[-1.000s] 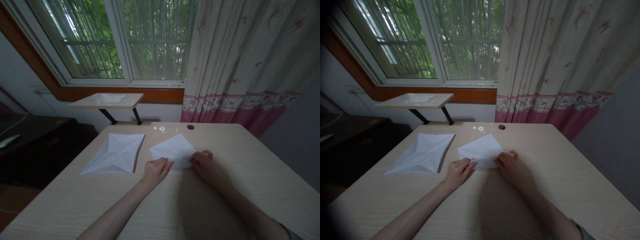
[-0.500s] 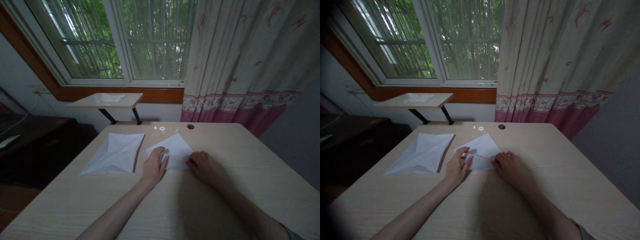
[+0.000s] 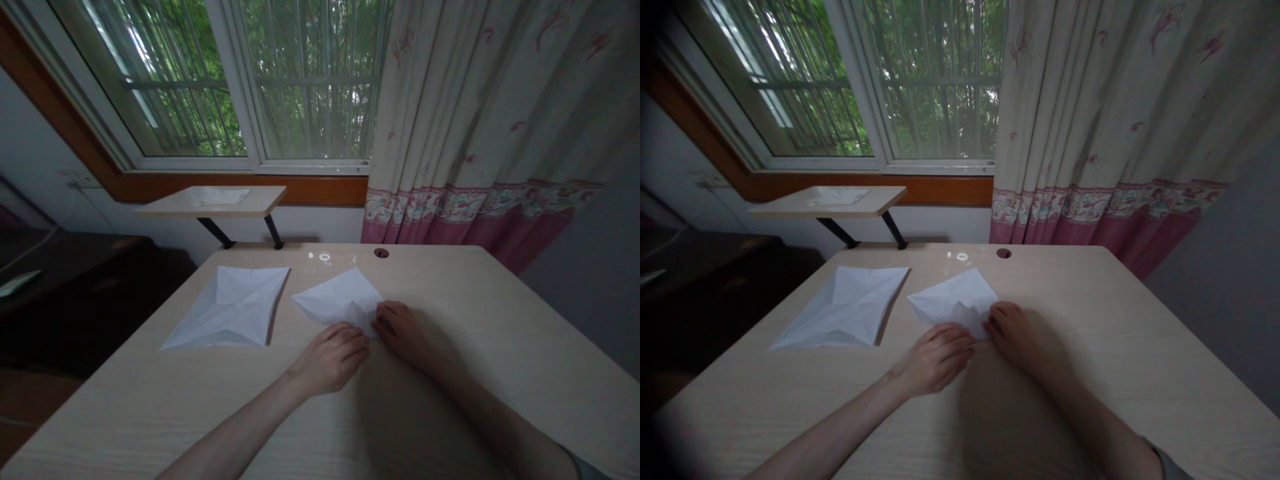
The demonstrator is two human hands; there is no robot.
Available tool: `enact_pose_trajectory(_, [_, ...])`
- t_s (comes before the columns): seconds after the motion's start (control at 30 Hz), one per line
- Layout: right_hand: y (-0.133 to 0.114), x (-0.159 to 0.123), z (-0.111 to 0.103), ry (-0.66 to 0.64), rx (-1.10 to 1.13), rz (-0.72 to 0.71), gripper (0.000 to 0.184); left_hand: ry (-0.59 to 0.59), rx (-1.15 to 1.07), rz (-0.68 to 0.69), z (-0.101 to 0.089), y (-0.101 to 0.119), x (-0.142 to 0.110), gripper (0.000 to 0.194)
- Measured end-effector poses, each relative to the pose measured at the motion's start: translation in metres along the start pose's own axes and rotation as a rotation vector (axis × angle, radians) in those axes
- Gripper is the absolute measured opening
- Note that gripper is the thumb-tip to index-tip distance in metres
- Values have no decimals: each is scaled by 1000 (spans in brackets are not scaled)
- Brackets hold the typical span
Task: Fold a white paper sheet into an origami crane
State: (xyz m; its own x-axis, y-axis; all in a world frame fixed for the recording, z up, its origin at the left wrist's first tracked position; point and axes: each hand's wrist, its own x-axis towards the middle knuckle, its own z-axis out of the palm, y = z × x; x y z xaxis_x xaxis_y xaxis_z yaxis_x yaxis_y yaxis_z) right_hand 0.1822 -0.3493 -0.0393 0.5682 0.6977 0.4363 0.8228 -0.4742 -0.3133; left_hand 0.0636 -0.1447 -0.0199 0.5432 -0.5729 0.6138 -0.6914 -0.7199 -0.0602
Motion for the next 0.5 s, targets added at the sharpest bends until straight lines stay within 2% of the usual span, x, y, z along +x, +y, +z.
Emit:
enact_pose_trajectory(0.13, [3,-2,3,-14,53,12,13,-162,11,-70,2,0,0,23])
enact_pose_trajectory(0.27, [12,-7,14,-25,68,26,26,-298,54,-132,1,-3,1,33])
enact_pose_trajectory(0.37, [16,-9,18,-59,73,25,36,-313,95,-139,0,-4,1,35])
enact_pose_trajectory(0.5, [16,-8,18,-76,30,-15,39,-278,120,-143,1,-5,1,31])
